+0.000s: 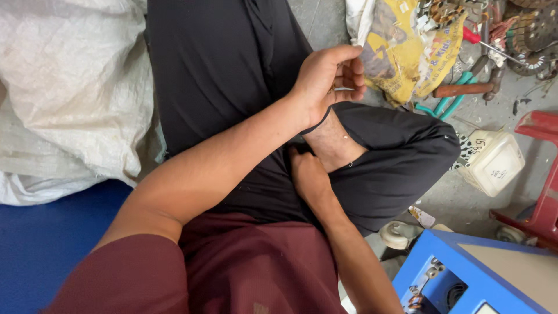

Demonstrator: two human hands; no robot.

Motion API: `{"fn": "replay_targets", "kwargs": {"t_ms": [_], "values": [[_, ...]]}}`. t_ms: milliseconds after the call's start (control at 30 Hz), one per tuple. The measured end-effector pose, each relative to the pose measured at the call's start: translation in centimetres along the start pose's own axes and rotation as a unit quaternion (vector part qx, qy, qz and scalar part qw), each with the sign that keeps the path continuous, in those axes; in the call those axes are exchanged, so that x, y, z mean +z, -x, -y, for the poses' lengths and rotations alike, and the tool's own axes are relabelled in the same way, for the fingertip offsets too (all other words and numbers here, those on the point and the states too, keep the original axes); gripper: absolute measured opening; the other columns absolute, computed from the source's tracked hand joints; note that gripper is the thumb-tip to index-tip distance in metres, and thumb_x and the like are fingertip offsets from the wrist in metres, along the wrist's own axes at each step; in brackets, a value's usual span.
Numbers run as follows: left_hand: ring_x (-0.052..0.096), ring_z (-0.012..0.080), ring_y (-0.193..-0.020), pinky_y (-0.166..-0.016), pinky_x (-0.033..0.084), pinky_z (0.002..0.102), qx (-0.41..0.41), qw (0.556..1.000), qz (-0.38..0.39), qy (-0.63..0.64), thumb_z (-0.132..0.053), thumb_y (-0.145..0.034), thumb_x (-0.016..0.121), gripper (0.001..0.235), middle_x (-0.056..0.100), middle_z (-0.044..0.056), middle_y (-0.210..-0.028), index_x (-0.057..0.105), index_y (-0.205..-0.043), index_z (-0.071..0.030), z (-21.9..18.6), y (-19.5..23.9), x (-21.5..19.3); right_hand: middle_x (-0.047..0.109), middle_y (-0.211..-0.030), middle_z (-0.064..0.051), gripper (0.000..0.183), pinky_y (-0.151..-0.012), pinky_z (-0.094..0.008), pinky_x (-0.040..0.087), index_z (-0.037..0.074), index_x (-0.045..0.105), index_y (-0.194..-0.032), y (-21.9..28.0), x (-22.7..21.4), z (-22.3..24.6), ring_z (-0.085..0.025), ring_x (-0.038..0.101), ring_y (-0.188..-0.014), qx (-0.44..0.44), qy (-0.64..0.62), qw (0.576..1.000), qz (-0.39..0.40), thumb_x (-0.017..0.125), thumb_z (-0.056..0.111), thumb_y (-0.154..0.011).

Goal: The person uses a screwdriver and a hammer to remove and install components on a metal fan stator, then handles and sorts small copper pieces.

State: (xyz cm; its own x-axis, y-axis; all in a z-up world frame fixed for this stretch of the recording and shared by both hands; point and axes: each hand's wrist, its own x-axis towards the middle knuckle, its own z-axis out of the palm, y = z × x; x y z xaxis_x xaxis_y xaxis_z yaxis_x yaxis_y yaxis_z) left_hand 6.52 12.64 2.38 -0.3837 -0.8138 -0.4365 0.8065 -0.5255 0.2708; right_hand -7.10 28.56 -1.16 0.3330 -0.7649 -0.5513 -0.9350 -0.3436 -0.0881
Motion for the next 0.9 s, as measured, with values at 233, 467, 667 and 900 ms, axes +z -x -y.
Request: {"fn": "replay_targets", "kwargs": {"t_ms": [233, 467, 667, 900], "values": [[0.076, 0.0241, -0.083, -0.081, 0.065, 0.039, -0.069, 0.997, 0.035, -0.023, -0.030, -0.095, 0.060, 0.032, 0.076, 0.013, -0.084, 0.072, -0.088, -0.001, 0.8, 1.1, 0.7, 0.075, -0.077, -0.011, 0.011, -0.058, -0.032, 0.059, 0.001, 0.068, -0.101, 4.9, -14.9, 1.9, -0.022, 0.077, -0.066, 0.157, -0.332, 0.913, -0.175, 0.073, 0.002, -0.091], [0.073, 0.0265, -0.087, -0.076, 0.059, 0.039, -0.233, 0.971, 0.043, 0.009, -0.030, -0.101, 0.058, 0.032, 0.073, 0.012, -0.090, 0.071, -0.090, -0.002, 3.6, 2.3, 1.4, 0.068, -0.115, -0.017, 0.032, -0.082, -0.034, 0.060, -0.001, 0.068, -0.124, 4.7, -19.1, 2.7, -0.025, 0.072, -0.098, -0.009, -0.141, 0.908, -0.394, 0.078, -0.005, -0.094], [0.074, 0.0331, -0.083, -0.080, 0.065, 0.047, -0.074, 0.995, 0.042, 0.043, -0.029, -0.102, 0.056, 0.039, 0.070, 0.016, -0.080, 0.069, -0.083, 0.003, 1.9, 1.1, 0.5, 0.074, -0.095, -0.006, 0.011, -0.076, -0.034, 0.059, 0.005, 0.073, -0.096, 6.1, -14.8, 2.4, -0.022, 0.074, -0.082, 0.040, -0.270, 0.908, -0.316, 0.077, -0.002, -0.090], [0.074, 0.0318, -0.081, -0.081, 0.063, 0.046, -0.015, 0.999, 0.030, 0.026, -0.028, -0.097, 0.063, 0.031, 0.070, 0.014, -0.078, 0.068, -0.081, -0.001, 0.8, 0.9, 0.5, 0.069, -0.110, -0.022, 0.044, -0.074, -0.044, 0.059, 0.009, 0.071, -0.123, 1.1, -4.6, 0.5, -0.037, 0.072, -0.083, -0.045, -0.117, 0.992, -0.025, 0.060, -0.003, -0.082]]}}
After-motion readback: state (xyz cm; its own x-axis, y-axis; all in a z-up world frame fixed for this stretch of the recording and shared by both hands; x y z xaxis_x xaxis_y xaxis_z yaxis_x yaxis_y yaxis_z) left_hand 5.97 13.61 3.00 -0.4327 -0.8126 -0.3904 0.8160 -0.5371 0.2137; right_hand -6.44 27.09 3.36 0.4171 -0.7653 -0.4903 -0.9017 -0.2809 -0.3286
